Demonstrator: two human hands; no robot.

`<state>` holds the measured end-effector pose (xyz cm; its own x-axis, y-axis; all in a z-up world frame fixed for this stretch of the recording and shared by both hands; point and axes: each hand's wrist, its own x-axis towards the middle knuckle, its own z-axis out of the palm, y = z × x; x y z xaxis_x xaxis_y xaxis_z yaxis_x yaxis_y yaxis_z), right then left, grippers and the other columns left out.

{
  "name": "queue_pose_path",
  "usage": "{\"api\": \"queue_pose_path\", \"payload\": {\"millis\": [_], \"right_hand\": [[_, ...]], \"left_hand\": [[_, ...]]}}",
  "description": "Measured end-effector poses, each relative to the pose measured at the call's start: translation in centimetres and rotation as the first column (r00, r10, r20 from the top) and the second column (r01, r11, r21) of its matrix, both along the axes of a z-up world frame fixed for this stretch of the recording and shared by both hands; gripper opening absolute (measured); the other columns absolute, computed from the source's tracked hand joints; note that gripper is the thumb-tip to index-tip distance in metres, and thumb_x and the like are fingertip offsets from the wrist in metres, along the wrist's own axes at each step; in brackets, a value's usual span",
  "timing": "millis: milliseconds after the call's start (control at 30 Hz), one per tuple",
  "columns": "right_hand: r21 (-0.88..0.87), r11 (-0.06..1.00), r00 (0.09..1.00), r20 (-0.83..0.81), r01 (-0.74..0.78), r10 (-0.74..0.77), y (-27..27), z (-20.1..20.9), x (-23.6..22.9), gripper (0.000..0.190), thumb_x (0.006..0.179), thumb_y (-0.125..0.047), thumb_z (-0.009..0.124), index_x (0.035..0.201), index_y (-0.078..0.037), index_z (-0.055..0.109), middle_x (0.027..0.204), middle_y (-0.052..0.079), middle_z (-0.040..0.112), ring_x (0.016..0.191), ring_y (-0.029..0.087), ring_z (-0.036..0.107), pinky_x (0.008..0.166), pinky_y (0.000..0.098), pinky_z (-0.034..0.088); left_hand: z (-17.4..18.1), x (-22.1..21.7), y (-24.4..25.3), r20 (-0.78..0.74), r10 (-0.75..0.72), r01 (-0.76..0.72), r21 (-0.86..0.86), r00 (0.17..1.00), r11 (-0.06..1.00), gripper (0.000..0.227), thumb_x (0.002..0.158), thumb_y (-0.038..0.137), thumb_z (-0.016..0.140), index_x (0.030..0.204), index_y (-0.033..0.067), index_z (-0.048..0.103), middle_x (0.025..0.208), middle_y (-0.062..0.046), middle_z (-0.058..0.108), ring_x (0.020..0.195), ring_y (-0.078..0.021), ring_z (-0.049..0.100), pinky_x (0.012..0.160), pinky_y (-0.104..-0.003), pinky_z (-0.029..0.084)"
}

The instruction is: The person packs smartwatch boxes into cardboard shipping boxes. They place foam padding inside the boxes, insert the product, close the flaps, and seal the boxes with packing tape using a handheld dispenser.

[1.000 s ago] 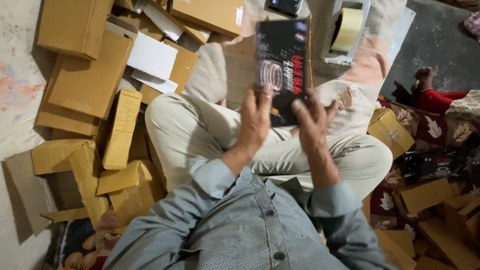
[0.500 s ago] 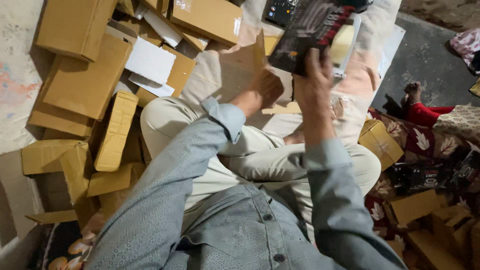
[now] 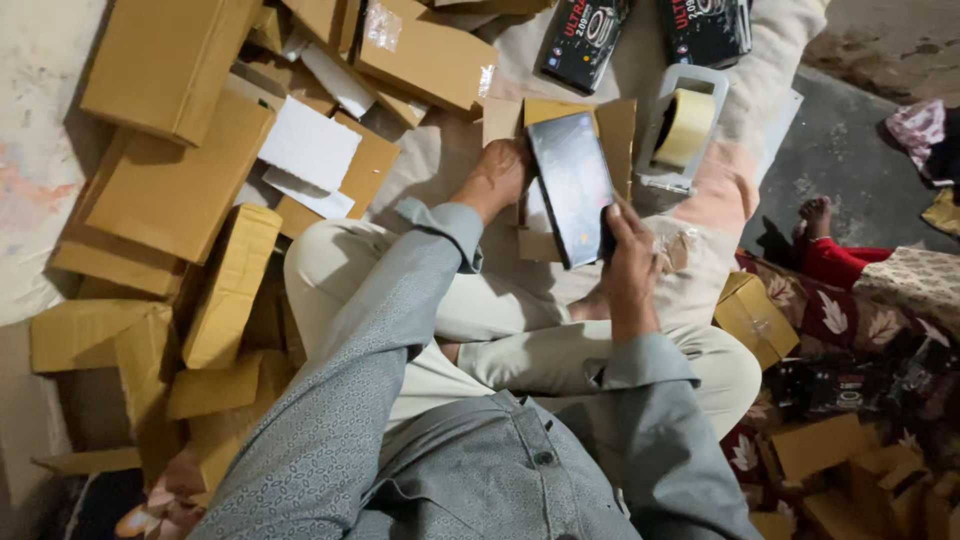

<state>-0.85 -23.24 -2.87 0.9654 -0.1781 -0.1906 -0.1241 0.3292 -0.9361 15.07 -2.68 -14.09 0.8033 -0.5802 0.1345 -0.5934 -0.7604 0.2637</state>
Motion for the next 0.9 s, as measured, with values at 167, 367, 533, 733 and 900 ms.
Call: {"api": "queue_pose_path", "payload": {"millis": [167,367,533,733,900], "right_hand": [[-0.123,0.992,0.999,-0.043,0.021,-0.027,-0.1,-1.1,-0.8,0.044,0.095,-0.012,0.059,0.135,0.007,0.064,0.127,0.014,0.071,0.116,0.020,0.066,0.105,0.0265,0.048],[-0.354,0.934,0.994,-0.068,0.054,-0.083,0.3,-2.9,0.8,0.042,0.102,-0.017,0.058,0.138,0.004,0.062,0.122,0.012,0.070,0.109,0.017,0.063,0.099,0.0256,0.047],[-0.436,0.900,1.000,-0.001,0.023,-0.027,1.4,-4.9,4.3,0.041,0.104,-0.019,0.057,0.136,0.006,0.061,0.124,0.013,0.071,0.111,0.019,0.064,0.099,0.0291,0.050],[-0.787,0.585,0.979,0.123,0.197,-0.164,3.6,-6.2,6.1,0.037,0.105,-0.019,0.056,0.135,0.000,0.060,0.127,0.023,0.069,0.118,0.035,0.065,0.103,0.0416,0.048],[-0.943,0.185,0.961,0.277,0.277,-0.031,5.5,-3.7,2.1,0.041,0.099,-0.014,0.063,0.138,-0.003,0.059,0.131,0.022,0.056,0.123,0.042,0.053,0.107,0.0501,0.042]], "left_hand": [[0.8,0.1,0.7,0.101,0.171,-0.121,-0.382,0.980,0.916,0.068,0.086,0.025,0.067,0.147,0.0066,0.046,0.133,-0.027,0.061,0.119,-0.0489,0.058,0.088,-0.058,0.050],[-0.9,1.9,2.3,-0.171,0.171,-0.223,-0.358,0.970,0.906,0.061,0.093,0.020,0.063,0.151,0.0128,0.046,0.148,-0.023,0.053,0.134,-0.0418,0.053,0.110,-0.049,0.046],[0.6,1.0,1.9,-0.208,0.188,-0.262,-0.423,0.960,0.868,0.058,0.093,0.027,0.072,0.143,0.0074,0.052,0.153,-0.025,0.048,0.137,-0.0405,0.051,0.114,-0.046,0.044],[7.3,-5.5,-0.6,-0.266,0.138,-0.201,-0.227,0.954,0.953,0.091,0.068,0.045,0.094,0.140,0.0082,0.053,0.154,-0.026,0.031,0.138,-0.0463,0.037,0.113,-0.052,0.037],[9.8,-7.7,-1.4,-0.304,0.176,-0.186,-0.004,0.936,0.983,0.110,0.054,0.028,0.097,0.151,0.0151,0.045,0.162,-0.017,0.024,0.134,-0.0416,0.041,0.107,-0.048,0.044]]}}
